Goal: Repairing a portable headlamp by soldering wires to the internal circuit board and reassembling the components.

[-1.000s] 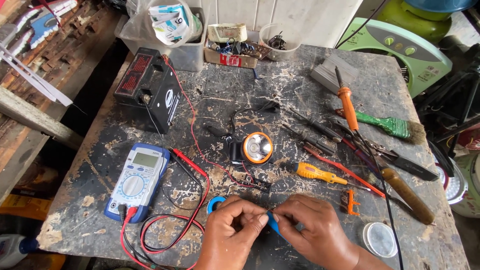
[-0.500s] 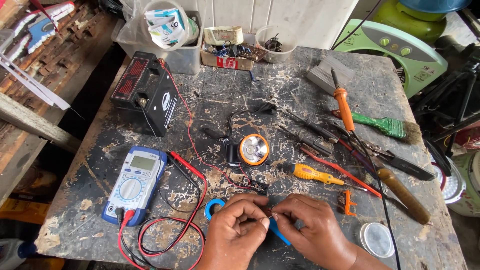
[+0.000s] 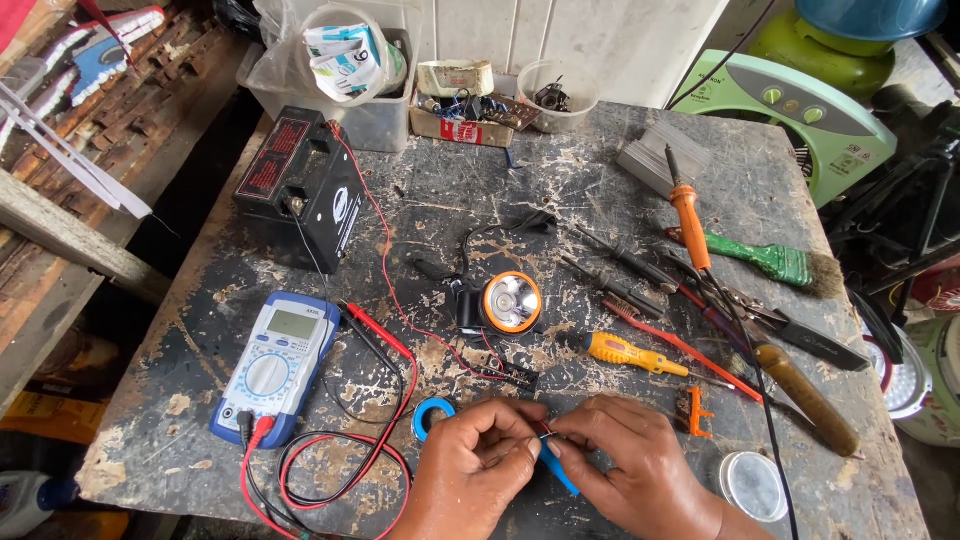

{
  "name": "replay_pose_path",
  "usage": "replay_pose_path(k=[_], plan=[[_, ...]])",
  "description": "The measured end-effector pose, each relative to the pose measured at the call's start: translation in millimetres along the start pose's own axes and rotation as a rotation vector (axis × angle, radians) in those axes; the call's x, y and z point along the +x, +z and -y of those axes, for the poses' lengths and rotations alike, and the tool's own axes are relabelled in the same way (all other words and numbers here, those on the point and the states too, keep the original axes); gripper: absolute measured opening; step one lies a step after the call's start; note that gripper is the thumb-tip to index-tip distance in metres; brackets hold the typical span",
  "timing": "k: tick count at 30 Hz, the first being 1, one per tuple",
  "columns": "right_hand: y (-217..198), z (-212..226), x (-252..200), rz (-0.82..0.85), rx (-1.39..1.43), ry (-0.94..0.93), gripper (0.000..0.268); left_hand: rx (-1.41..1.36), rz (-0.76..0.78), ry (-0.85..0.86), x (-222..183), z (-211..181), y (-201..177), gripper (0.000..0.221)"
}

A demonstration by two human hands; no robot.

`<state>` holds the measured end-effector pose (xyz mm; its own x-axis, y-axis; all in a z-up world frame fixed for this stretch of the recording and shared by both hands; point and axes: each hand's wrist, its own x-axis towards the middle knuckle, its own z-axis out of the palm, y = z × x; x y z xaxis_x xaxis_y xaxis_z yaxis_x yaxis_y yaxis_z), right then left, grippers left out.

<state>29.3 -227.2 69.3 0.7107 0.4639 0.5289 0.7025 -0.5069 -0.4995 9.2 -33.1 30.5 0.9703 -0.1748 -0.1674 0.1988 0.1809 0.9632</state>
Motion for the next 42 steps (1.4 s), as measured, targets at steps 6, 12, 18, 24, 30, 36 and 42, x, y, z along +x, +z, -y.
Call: replay_pose_path(k=[6,12,18,24,30,36,42], plan=[[-9,6,5,0.067,0.000,-0.063,0.014,0.017,-0.008,-0.013,2,2,-3,0.009],[-25,1,15,0.270,0.027,-0.059,0.016,-0.030,-0.038,-0.053,3,6,-1,0.012],[-84,-86,55,0.032,-0.469,0.382,0.028,-0.118,-0.072,-0.026,0,14,-1,0.015],[-89,-168,81,0.198,-0.689,0.687,0.031,-0.044,-0.019,-0.049,-4,16,-4,0.015],[-94,-182,94,0.221,-0.591,0.951,0.027,-0.046,0.017,-0.001,-6,4,-2,0.016],[-131,-104,99,-0.112,-0.202,0.900,0.043,0.034,0.061,-0.034,-6,-10,1,0.017],[-196,-90,9,-0.309,0.300,0.549,0.064,0.049,0.103,-0.012,-4,-5,3,0.020]])
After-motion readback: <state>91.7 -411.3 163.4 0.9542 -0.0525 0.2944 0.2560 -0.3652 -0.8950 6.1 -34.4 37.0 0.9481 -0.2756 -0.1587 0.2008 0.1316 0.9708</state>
